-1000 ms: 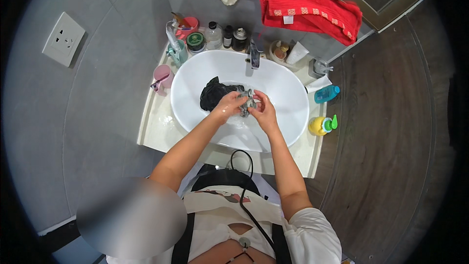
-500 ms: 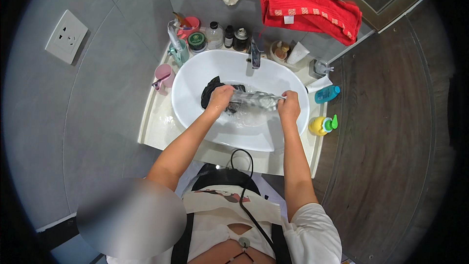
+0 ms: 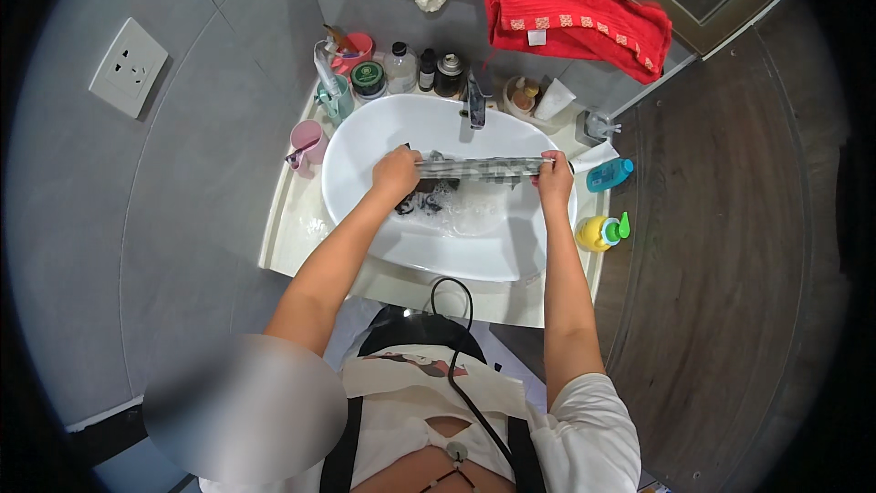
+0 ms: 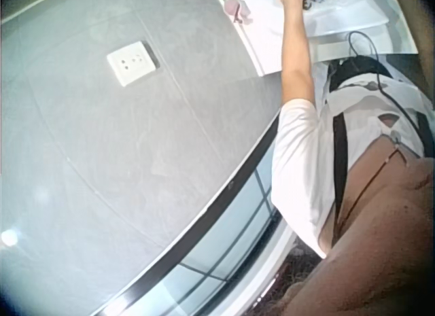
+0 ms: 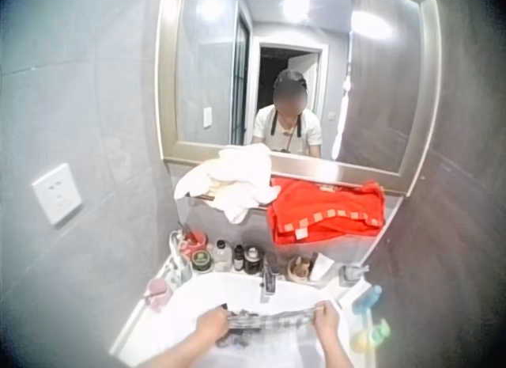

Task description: The person washes a piece of patterned cloth and black fabric by hand in a sink, scrubbing and wringing them in the water.

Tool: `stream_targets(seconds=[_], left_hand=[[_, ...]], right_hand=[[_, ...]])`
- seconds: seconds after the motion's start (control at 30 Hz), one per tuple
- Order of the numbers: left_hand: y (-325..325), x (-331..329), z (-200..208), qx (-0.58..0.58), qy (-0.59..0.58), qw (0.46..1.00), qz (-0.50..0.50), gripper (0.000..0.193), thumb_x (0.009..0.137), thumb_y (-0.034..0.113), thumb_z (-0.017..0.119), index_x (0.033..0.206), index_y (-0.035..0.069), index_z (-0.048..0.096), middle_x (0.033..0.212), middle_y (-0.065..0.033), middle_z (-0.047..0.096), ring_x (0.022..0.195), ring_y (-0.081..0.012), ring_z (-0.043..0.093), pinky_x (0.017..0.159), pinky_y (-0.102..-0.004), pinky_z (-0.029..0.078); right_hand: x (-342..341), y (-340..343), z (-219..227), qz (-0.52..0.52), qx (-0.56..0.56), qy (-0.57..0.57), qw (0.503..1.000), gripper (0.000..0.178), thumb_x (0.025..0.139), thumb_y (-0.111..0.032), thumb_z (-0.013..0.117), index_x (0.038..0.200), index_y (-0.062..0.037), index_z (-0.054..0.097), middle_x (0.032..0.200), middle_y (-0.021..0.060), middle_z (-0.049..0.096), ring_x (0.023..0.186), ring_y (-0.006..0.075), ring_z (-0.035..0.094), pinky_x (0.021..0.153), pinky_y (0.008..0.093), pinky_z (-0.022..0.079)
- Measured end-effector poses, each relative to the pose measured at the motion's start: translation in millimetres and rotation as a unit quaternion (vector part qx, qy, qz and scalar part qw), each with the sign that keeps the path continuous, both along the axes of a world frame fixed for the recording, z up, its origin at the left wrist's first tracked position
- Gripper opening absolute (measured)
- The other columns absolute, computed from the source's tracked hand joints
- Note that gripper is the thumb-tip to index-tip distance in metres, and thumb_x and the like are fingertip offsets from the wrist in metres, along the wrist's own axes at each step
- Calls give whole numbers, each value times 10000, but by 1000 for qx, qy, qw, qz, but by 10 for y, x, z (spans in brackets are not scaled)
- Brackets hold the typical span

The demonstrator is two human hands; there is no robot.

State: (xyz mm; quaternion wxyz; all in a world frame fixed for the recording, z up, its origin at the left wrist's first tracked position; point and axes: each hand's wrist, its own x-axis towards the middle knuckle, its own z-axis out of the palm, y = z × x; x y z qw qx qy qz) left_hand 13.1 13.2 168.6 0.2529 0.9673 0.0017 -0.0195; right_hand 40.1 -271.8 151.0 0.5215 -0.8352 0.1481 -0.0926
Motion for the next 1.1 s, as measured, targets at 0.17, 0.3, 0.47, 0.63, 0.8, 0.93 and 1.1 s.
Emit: stream_targets(seconds=[0.17, 0.3, 0.47, 0.63, 0.8, 0.93, 1.1], left_hand=[[-121, 123, -74, -320, 177, 931, 12, 294, 743, -24, 389, 941, 27, 600, 837, -77, 605, 670, -159, 593, 576, -255, 475], [-134, 102, -49, -405, 220, 888, 6, 252, 751, 8, 439, 972, 25, 558, 814, -36, 589, 673, -112, 568, 553, -207, 463], [-144, 67, 21, -228, 127, 965, 16, 173, 696, 68, 536, 866, 41, 515, 760, -69, 575, 745, -150, 567, 552, -262, 470], [-27, 101, -145, -162, 12, 984, 76, 172, 665, 109, 550, 801, 29, 482, 735, -182, 573, 713, -306, 575, 664, -366, 438], [525, 293, -226, -309, 160, 914, 209, 77, 708, 7, 478, 763, 58, 461, 706, -102, 558, 430, -180, 551, 398, -306, 464], [375, 337, -194, -429, 177, 858, 218, 145, 729, -29, 444, 828, 57, 507, 767, -66, 559, 497, -159, 565, 449, -270, 490], [104, 369, -227, -522, 177, 828, 102, 306, 738, -78, 447, 973, 81, 562, 899, -21, 562, 792, -118, 560, 668, -251, 484]], right_hand=[[48, 123, -28, -29, 236, 74, 968, 225, 795, -33, 383, 955, -82, 535, 674, 39, 524, 506, 118, 524, 437, 254, 485], [57, 241, 166, 3, 282, 157, 947, 269, 782, -47, 421, 1011, -112, 545, 659, -20, 499, 455, 76, 436, 382, 211, 374], [25, 318, 356, 97, 203, 130, 966, 293, 727, -42, 494, 1004, -103, 564, 681, -21, 503, 510, 89, 436, 447, 208, 339], [14, 234, 131, 149, -94, -55, 983, 328, 639, -51, 569, 965, -84, 580, 755, 78, 560, 799, 209, 552, 699, 302, 437], [-76, -394, -166, 65, -287, 144, 945, 239, 681, -63, 524, 907, -88, 596, 661, 85, 552, 739, 233, 573, 656, 332, 456], [22, -351, -133, 22, 65, 249, 966, 193, 759, -86, 473, 892, -114, 609, 577, 16, 543, 630, 149, 556, 557, 275, 469], [-33, 0, 186, 58, 309, 197, 929, 389, 771, 27, 369, 1048, -141, 584, 1069, 38, 538, 750, 112, 545, 623, 241, 480]])
